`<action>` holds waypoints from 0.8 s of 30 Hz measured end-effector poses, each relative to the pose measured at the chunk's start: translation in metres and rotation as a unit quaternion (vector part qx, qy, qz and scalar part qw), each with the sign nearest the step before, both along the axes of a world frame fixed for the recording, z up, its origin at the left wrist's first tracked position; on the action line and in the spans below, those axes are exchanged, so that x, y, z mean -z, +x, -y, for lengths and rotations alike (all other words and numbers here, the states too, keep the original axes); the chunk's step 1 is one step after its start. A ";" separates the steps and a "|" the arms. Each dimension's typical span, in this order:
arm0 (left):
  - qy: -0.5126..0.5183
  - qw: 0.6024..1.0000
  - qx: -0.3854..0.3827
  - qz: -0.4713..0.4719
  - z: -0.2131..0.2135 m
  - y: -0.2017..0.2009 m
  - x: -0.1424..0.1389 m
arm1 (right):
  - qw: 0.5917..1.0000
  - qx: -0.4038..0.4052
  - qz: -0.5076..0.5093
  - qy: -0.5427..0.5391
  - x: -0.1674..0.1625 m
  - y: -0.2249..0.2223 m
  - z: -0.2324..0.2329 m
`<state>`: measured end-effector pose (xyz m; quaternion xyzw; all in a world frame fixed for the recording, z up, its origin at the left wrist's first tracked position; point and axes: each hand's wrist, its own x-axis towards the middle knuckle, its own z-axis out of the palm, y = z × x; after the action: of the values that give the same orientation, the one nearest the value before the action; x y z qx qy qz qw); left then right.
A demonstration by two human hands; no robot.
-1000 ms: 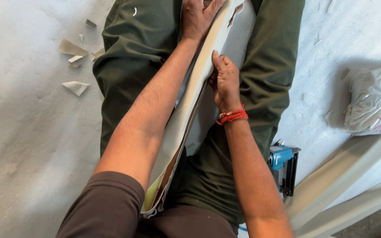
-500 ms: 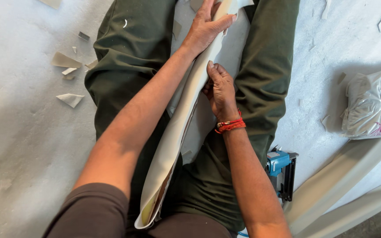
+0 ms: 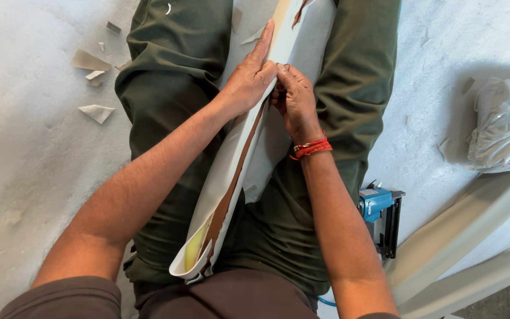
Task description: The person sits on the floor with a wooden chair armrest frame across their lap, wraps a strip of white vinyl around it, and folds the edges over the wood. They use a pneumatic staple gun to fasten the vinyl along the frame and pick up scissors near the end.
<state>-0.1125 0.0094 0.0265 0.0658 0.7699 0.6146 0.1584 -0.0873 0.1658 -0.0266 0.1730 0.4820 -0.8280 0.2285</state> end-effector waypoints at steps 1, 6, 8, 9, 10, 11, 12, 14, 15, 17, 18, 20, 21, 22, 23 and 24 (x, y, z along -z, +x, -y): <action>-0.015 1.000 0.000 0.005 0.000 -0.001 0.000 | 1.000 -0.005 -0.011 0.009 -0.004 -0.002 0.002; 0.019 0.998 -0.023 0.047 0.007 -0.004 -0.002 | 0.991 -0.057 -0.053 0.111 -0.056 -0.010 0.014; 0.132 0.991 -0.014 0.031 0.013 -0.001 -0.007 | 0.970 -0.091 -0.081 0.209 -0.088 0.007 0.002; 0.216 0.976 0.011 0.030 0.013 0.000 -0.013 | 0.951 -0.055 -0.162 0.258 -0.104 0.026 -0.013; 0.300 0.953 0.038 0.028 0.012 0.003 -0.019 | 0.921 -0.018 -0.241 0.305 -0.119 0.053 -0.034; 0.380 0.922 0.068 0.031 0.009 0.008 -0.028 | 0.903 0.044 -0.302 0.302 -0.129 0.080 -0.056; 0.349 0.933 0.091 0.013 0.001 0.012 -0.037 | 0.880 0.090 -0.300 0.358 -0.136 0.113 -0.080; 0.298 0.946 0.122 -0.029 -0.028 0.025 -0.055 | 0.739 0.193 -0.210 0.610 -0.137 0.178 -0.124; 0.306 0.940 0.148 -0.038 -0.046 0.032 -0.063 | 0.716 0.187 -0.175 0.650 -0.129 0.204 -0.141; 0.296 0.932 0.201 -0.048 -0.077 0.043 -0.073 | 0.684 0.127 -0.041 0.717 -0.112 0.253 -0.161; 0.281 0.934 0.217 -0.038 -0.088 0.050 -0.075 | 0.684 0.106 0.033 0.721 -0.103 0.271 -0.167; 0.237 0.941 0.231 0.076 -0.101 0.063 -0.075 | 0.693 0.037 -0.091 0.714 -0.089 0.301 -0.171; 0.228 0.942 0.233 0.077 -0.103 0.068 -0.073 | 0.678 0.027 -0.101 0.728 -0.083 0.309 -0.171; 0.217 0.944 0.235 0.080 -0.103 0.072 -0.071 | 0.664 0.015 -0.109 0.739 -0.078 0.314 -0.172; 0.205 0.946 0.236 0.089 -0.102 0.075 -0.069 | 0.653 0.000 -0.112 0.749 -0.076 0.316 -0.174; 0.196 0.946 0.239 0.099 -0.101 0.077 -0.068 | 0.679 -0.008 -0.087 0.729 -0.074 0.315 -0.178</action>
<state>-0.0353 0.1099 0.0945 0.2165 0.5769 0.7007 0.3596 0.2282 0.3438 0.0476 0.2082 0.9520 -0.2245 -0.0066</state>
